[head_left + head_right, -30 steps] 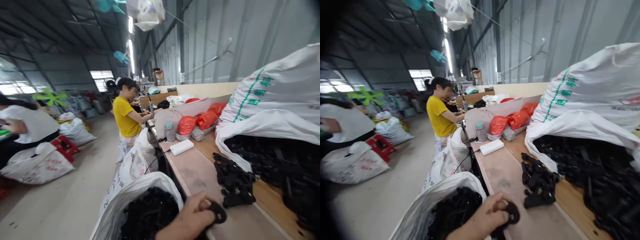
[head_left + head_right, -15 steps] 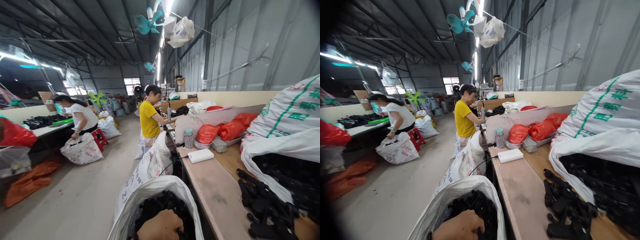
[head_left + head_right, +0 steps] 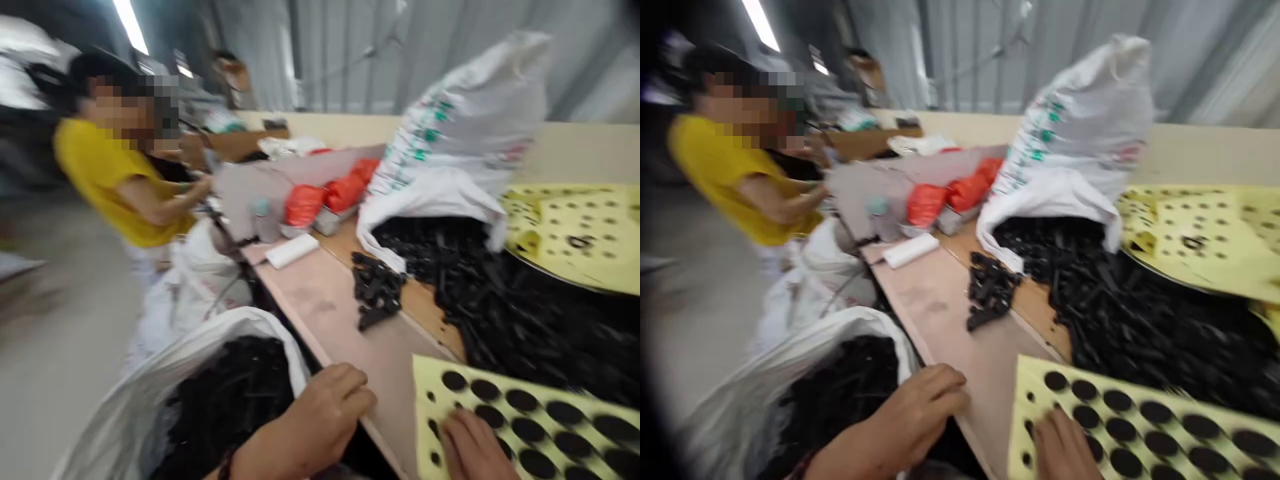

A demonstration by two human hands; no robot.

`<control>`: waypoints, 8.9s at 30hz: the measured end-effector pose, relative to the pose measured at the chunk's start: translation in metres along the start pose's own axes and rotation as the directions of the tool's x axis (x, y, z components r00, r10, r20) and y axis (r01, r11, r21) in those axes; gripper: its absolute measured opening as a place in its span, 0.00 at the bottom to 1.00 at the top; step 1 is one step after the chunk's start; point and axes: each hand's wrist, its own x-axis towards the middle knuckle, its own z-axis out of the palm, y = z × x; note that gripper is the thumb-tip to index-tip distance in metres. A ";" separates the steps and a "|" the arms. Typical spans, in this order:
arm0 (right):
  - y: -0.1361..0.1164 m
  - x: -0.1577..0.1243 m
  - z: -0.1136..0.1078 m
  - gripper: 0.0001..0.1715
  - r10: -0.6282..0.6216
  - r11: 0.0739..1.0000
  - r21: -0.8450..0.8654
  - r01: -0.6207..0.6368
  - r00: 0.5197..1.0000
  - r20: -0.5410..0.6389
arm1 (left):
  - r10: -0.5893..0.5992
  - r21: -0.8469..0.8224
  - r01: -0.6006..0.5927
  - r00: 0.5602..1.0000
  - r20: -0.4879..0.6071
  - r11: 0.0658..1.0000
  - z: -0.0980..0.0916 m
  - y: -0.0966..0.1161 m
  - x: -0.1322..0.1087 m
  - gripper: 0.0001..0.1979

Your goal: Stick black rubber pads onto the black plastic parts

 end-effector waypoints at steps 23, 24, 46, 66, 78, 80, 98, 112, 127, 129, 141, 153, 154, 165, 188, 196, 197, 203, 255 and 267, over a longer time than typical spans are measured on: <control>-0.029 0.005 -0.023 0.14 0.387 0.921 -0.124 -0.369 0.836 0.390 | 0.446 0.060 -0.457 0.884 0.142 0.887 0.058 0.015 0.060 0.16; -0.031 0.006 -0.023 0.14 0.394 0.919 -0.142 -0.369 0.831 0.393 | 0.439 0.066 -0.453 0.885 0.155 0.889 0.059 0.015 0.061 0.16; 0.010 -0.044 -0.046 0.11 0.344 0.836 -0.465 -0.292 0.939 0.029 | 0.204 -0.095 -0.216 0.971 -0.123 0.972 0.039 0.000 0.089 0.11; -0.020 -0.021 -0.039 0.12 0.557 0.820 -0.220 -0.529 0.825 0.094 | -0.004 0.305 0.028 0.997 -0.078 0.952 0.028 -0.056 0.103 0.18; -0.021 -0.019 -0.034 0.09 0.559 0.811 -0.260 -0.524 0.825 0.081 | -0.006 -0.239 -0.027 0.990 -0.139 0.971 0.024 -0.012 0.096 0.15; -0.022 -0.020 -0.036 0.10 0.541 0.826 -0.247 -0.507 0.836 0.094 | -0.005 -0.292 -0.024 0.995 -0.099 0.956 0.030 -0.006 0.094 0.14; -0.025 -0.030 -0.084 0.04 0.655 0.629 0.141 -0.765 0.619 0.433 | 0.294 0.065 -0.288 0.948 -0.125 0.955 0.045 0.017 0.092 0.16; -0.049 -0.013 -0.083 0.08 0.467 0.706 0.321 -0.631 0.756 0.459 | 0.126 -0.531 -0.020 0.978 0.164 0.847 0.052 0.028 0.101 0.10; -0.029 -0.039 -0.080 0.12 0.709 0.224 0.780 -0.585 0.647 0.281 | 0.670 0.200 -0.705 0.709 0.219 0.681 0.057 0.032 0.087 0.12; -0.028 -0.041 -0.079 0.09 0.703 0.177 0.795 -0.580 0.640 0.310 | 0.645 0.242 -0.716 0.696 0.314 0.654 0.053 0.036 0.084 0.13; -0.023 -0.033 -0.069 0.05 0.678 0.071 0.843 -0.534 0.645 0.352 | 0.085 0.131 -0.071 0.991 -0.104 0.989 0.033 -0.021 0.100 0.18; -0.021 0.018 -0.057 0.08 0.676 0.091 0.803 -0.588 0.629 0.384 | -0.077 -0.742 0.609 0.785 0.614 0.281 0.030 0.015 0.110 0.27; -0.021 0.020 -0.057 0.08 0.673 0.091 0.800 -0.593 0.629 0.390 | -0.058 -0.747 0.612 0.782 0.621 0.260 0.030 0.018 0.108 0.26; -0.016 0.018 -0.052 0.08 0.656 0.035 0.788 -0.615 0.608 0.446 | -0.023 -0.739 0.579 0.792 0.610 0.344 0.037 0.017 0.103 0.28; -0.016 0.022 -0.053 0.06 0.622 0.155 0.691 -0.706 0.613 0.487 | 0.028 -0.735 0.560 0.788 0.615 0.382 0.030 0.020 0.106 0.21; -0.015 0.023 -0.052 0.06 0.614 0.231 0.665 -0.710 0.637 0.466 | 0.014 -0.735 0.569 0.787 0.616 0.370 0.030 0.025 0.106 0.18; -0.015 0.023 -0.051 0.06 0.616 0.230 0.670 -0.706 0.638 0.461 | 0.018 -0.737 0.563 0.790 0.613 0.374 0.032 0.024 0.105 0.18; -0.017 0.021 -0.046 0.06 0.642 0.277 0.654 -0.704 0.642 0.420 | -0.013 -0.730 0.532 0.812 0.584 0.429 0.045 0.018 0.097 0.22; -0.070 0.020 -0.031 0.11 0.473 0.703 0.588 -0.400 0.880 0.033 | -0.378 -0.863 0.393 0.782 0.496 -0.319 0.024 0.039 0.046 0.19; -0.077 0.023 -0.031 0.15 0.529 0.603 0.678 -0.420 0.847 0.055 | -0.613 -0.988 0.096 0.775 0.150 -0.120 0.040 0.055 0.050 0.17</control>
